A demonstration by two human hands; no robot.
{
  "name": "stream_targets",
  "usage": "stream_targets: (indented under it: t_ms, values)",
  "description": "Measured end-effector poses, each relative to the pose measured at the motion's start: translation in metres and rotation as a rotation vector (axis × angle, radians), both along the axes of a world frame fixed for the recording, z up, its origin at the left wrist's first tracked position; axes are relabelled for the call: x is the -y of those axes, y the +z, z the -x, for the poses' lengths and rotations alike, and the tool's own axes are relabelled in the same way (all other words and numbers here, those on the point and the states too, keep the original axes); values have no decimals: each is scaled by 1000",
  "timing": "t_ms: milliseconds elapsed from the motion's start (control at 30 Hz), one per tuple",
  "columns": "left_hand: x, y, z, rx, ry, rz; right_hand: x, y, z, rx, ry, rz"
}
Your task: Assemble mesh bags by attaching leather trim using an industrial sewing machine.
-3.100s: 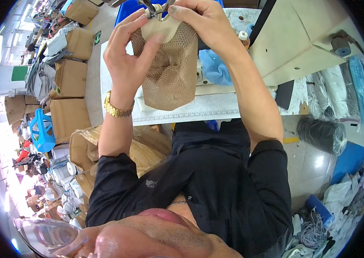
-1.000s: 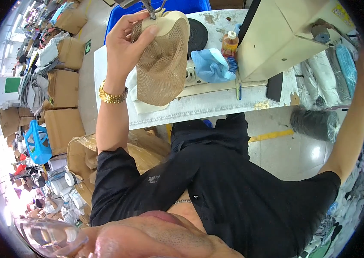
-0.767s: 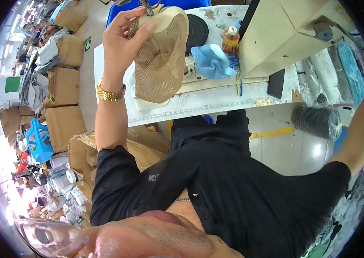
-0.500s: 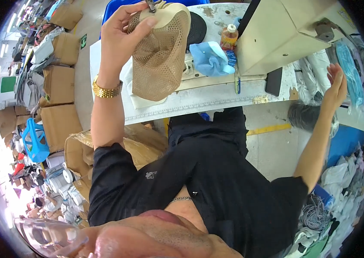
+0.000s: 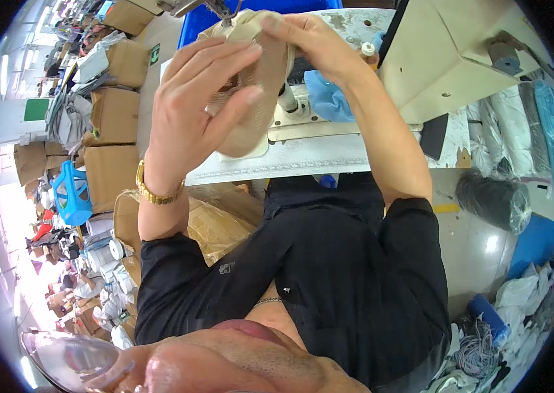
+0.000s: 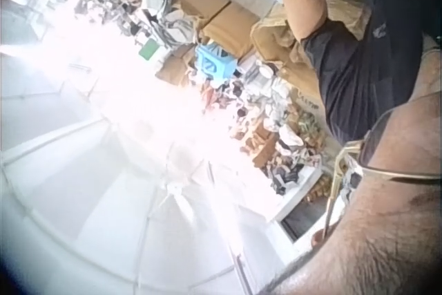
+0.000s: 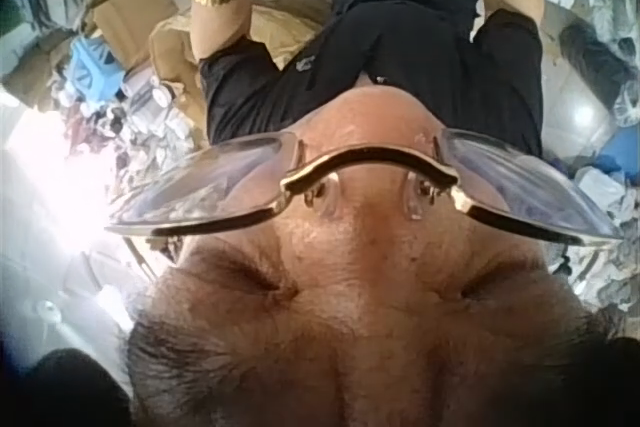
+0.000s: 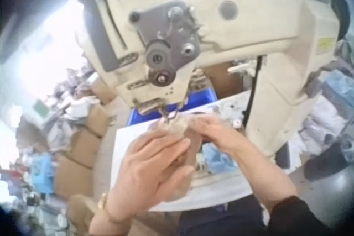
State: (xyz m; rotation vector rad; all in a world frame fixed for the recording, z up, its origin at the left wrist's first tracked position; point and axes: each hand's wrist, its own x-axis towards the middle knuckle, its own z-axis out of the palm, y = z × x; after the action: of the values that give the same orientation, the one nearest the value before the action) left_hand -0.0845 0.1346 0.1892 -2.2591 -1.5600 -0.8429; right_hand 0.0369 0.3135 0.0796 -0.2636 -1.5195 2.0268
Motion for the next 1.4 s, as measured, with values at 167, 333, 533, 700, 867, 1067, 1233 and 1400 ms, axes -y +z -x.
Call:
stream_targets:
  t_ms: [167, 333, 533, 700, 867, 1067, 1233, 1400]
  values:
    - [12, 11, 15, 205, 3, 119, 37, -1, 14, -269, 300, 360]
    - [5, 16, 10, 296, 203, 165, 54, 14, 14, -330, 263, 506]
    - [-4, 3, 19, 12, 183, -39, 47, 19, 15, -251, 65, 188]
    - [-6, -21, 24, -1, 163, -111, 45, 28, 7, -83, -114, -177]
    - [-12, -34, 26, -67, 152, -260, 43, 22, 5, -76, -326, -263]
    - [-17, -27, 34, 152, 165, -158, 49, 24, 7, -55, -321, -212]
    - [-24, -31, 28, 372, 189, -190, 52, 22, 10, -104, -395, -206]
    - [-27, -37, 35, 489, 148, -159, 56, 26, 8, -68, -422, -204]
